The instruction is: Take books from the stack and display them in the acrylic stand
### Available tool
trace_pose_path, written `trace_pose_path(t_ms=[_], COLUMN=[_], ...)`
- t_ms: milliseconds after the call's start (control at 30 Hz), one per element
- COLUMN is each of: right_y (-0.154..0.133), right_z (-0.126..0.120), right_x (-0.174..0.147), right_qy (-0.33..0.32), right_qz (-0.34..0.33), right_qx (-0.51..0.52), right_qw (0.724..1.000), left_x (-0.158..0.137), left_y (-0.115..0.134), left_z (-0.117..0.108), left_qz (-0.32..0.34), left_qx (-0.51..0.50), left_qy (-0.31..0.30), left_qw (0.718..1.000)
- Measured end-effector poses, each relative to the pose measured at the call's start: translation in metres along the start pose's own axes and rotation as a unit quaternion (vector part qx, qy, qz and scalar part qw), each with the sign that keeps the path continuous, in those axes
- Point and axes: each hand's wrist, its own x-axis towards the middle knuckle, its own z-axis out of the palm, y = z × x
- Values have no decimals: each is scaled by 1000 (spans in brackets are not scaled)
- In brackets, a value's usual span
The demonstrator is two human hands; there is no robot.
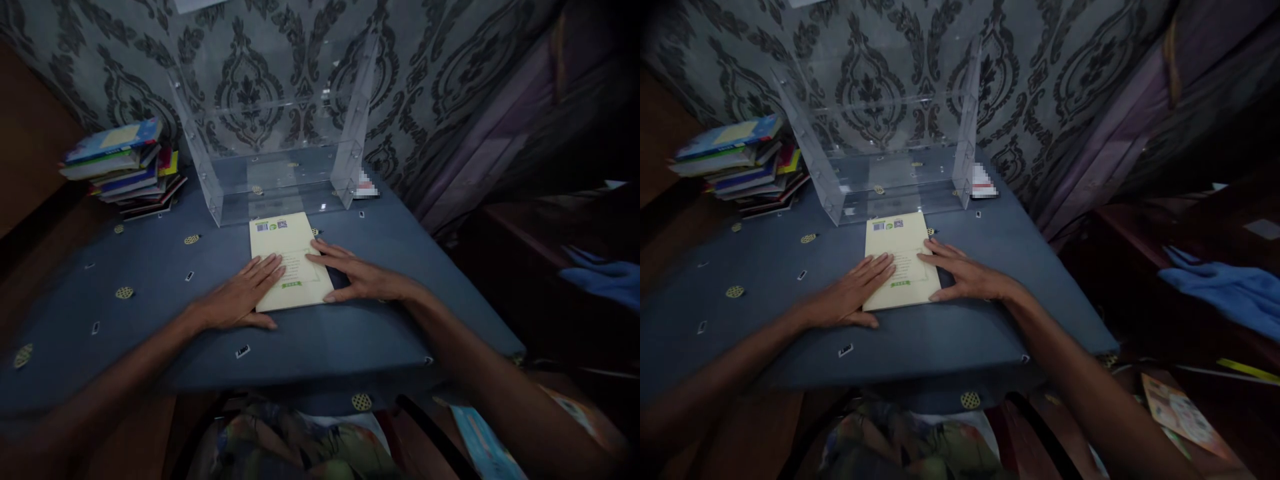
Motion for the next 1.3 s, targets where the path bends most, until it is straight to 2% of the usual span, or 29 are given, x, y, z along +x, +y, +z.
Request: trace_pose_path(t_ms=[267,467,867,1000,1133,1200,1300], right_y=[-11,-24,-56,-65,-65,-66,-74], right_z=[4,15,59,79,96,95,78], right_x=[-5,-19,-75,-89,-100,-104,-110], right_qy=[-1,25,41,69,108,119,117], right_qz=[-11,-22,-70,-75,-70,-76,-99], right_qx=[-30,-66,-154,-165,-164,-158,-121], right_qw=[999,997,985,981,978,977,981], left_x=[-4,-11,-42,-51,-59,-62,-65], left_y=[9,24,87,108,117,120,124], left_z=[0,3,14,18,25,19,-5], left_qz=[-4,-9,-17,-31,-17,-1,21], left_qx=[1,2,-37,-40,-45,-54,-92], left_qy=[2,-3,-18,-26,-37,-36,-14], left_qw=[1000,1000,999,998,998,998,995])
